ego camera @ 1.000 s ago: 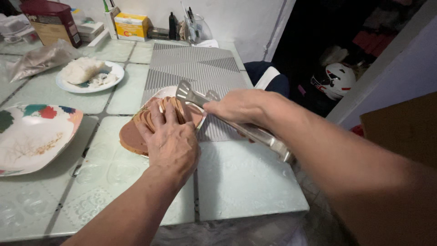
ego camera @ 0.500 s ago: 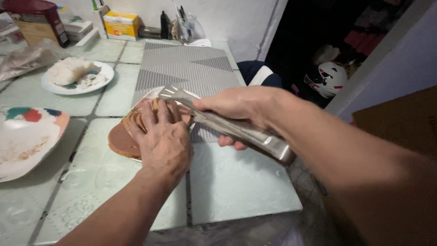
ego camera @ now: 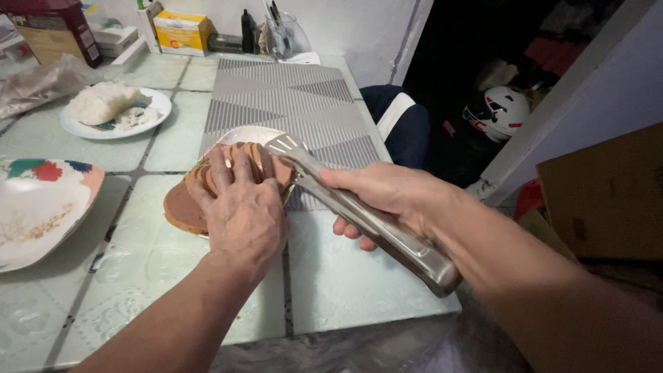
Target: The person uses metal tongs to pick up slices of processed meat from one plate and place them onto another plate on a tiled table. The person repeats this transfer several times, arranging the slices on the second plate.
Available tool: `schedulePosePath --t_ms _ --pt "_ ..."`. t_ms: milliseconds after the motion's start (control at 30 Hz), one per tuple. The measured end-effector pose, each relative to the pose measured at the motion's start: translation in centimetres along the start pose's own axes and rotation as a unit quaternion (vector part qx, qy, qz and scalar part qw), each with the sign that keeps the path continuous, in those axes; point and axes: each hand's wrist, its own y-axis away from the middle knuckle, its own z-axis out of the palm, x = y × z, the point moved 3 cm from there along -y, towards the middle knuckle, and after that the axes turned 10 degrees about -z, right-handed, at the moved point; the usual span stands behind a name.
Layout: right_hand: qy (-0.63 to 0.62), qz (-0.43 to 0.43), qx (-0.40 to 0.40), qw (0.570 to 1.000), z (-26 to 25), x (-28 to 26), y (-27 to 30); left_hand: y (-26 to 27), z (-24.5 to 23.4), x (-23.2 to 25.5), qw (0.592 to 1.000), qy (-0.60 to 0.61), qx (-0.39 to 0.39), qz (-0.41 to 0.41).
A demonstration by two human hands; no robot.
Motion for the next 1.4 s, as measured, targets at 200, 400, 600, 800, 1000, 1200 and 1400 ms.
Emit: schedulePosePath --t_ms 200,400,600,800,1000,1200,1400 --pt "0.005 0.005 0.025 1.0 0.2 1.2 0.5 -0.3 0.7 -0.3 0.998 -0.006 -0.057 -0.037" --pt "-0.012 -0.003 0.033 0.999 0.4 1.6 1.1 -0.2 0.3 -0.4 0.999 0.015 -0.04 -0.028" --pt "0.01 0.013 0.054 0.998 0.8 1.6 1.9 -0.4 0.0 -0.7 0.998 0.027 -0.051 -0.022" --pt "0.013 0.015 0.068 0.997 1.4 1.4 2.1 -0.2 -0.5 -1.1 0.996 0.086 -0.012 -0.005" --pt "0.038 -0.013 0.1 0.994 1.4 1.4 2.6 0.2 -1.0 -1.5 0.993 0.064 -0.093 -0.029" --pt "0.076 -0.035 0.14 0.987 1.1 0.3 3.2 0.5 -1.3 -1.5 0.994 0.03 -0.109 -0.014" --pt "0.232 -0.071 0.149 0.959 2.2 -1.3 4.2 0.2 -0.9 -1.9 0.995 0.029 -0.094 -0.007"
